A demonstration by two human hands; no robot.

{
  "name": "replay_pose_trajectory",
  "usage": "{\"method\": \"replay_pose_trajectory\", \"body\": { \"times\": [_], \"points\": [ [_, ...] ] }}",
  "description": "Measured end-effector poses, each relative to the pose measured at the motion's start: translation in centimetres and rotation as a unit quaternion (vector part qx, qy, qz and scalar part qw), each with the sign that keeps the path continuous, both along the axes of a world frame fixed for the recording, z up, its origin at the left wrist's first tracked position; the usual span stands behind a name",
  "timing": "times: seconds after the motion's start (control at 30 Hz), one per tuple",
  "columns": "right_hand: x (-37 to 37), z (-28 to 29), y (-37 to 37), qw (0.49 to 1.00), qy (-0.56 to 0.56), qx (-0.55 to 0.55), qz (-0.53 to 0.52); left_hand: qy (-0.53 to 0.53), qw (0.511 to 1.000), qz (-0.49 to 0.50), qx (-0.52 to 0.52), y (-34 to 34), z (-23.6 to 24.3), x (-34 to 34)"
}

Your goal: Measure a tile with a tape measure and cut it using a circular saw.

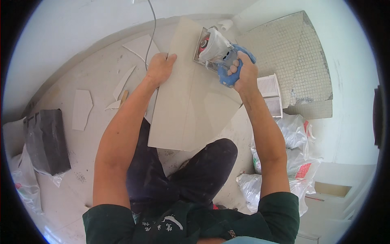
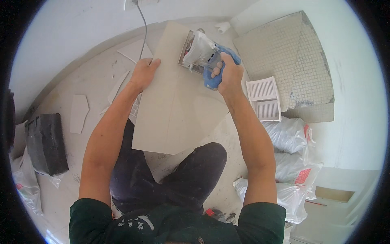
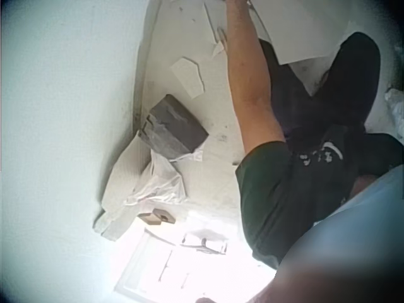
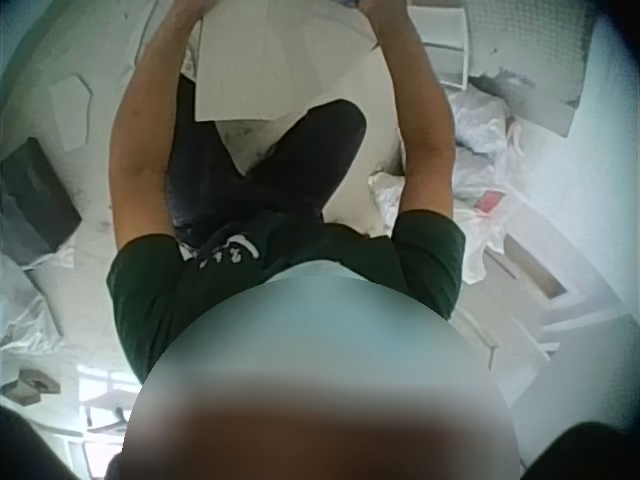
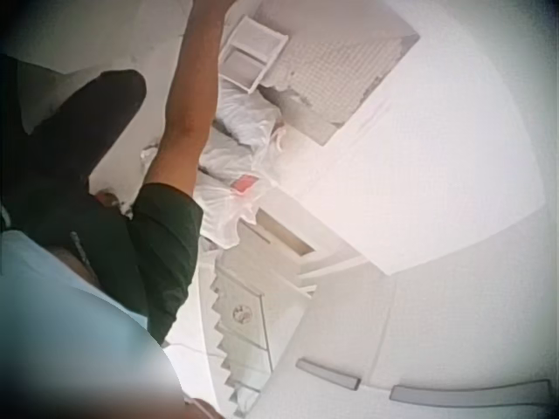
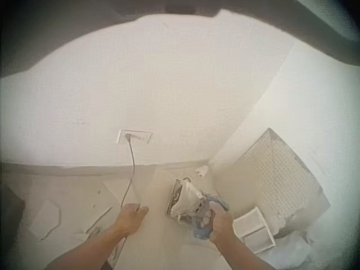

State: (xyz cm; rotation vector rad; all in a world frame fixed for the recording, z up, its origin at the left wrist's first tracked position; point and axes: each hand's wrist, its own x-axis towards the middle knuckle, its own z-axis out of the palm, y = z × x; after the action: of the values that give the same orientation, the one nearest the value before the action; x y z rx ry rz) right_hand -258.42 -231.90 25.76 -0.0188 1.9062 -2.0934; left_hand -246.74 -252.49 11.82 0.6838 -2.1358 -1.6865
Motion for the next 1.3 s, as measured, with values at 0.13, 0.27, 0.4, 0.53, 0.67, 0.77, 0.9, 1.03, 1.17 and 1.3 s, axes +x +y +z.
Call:
{"method": "replay_pose_trajectory", "body": {
  "times": [0.13,0.27,0.4,0.53,0.67,0.77,0.9,1.03,1.17,1.3],
  "points": [
    [-0.3,-0.2,0.4,1.0,-0.005,-0.007,0.006,-0.018,1.0,-0.01,0.014,0.2,1.1,0.0],
    [-0.3,-0.2,0.3,1.0,-0.01,-0.016,0.019,-0.011,1.0,-0.006,-0.007,-0.2,0.8,-0.1],
    [-0.2,0.0,0.3,1.0,-0.019,-0.002,0.002,-0.023,1.0,-0.008,0.003,-0.3,0.8,-0.3],
    [0.0,0.2,0.0,1.0,-0.024,0.003,0.002,-0.017,1.0,-0.005,-0.023,-0.6,0.2,-0.5],
    [0.0,0.2,0.2,1.0,-0.018,0.001,0.001,-0.022,1.0,-0.015,0.004,-0.5,0.2,-0.8],
    [0.1,0.3,0.0,1.0,-0.021,0.01,0.008,-0.013,1.0,-0.007,-0.013,-0.6,-0.2,-1.0],
    [0.0,0.3,0.2,1.0,-0.02,0.013,0.006,-0.024,1.0,-0.011,0.011,-0.4,0.3,-0.9],
    [0.2,0.3,0.0,1.0,-0.018,0.02,0.003,-0.019,1.0,-0.009,0.017,-0.5,0.3,-1.0],
    [0.2,0.4,0.1,1.0,-0.019,0.016,0.009,-0.013,1.0,-0.012,0.009,-0.5,0.4,-1.0],
    [0.3,0.5,0.0,0.999,-0.034,0.005,-0.006,-0.007,1.0,-0.003,-0.022,-0.8,0.0,-1.3]
  ]
}}
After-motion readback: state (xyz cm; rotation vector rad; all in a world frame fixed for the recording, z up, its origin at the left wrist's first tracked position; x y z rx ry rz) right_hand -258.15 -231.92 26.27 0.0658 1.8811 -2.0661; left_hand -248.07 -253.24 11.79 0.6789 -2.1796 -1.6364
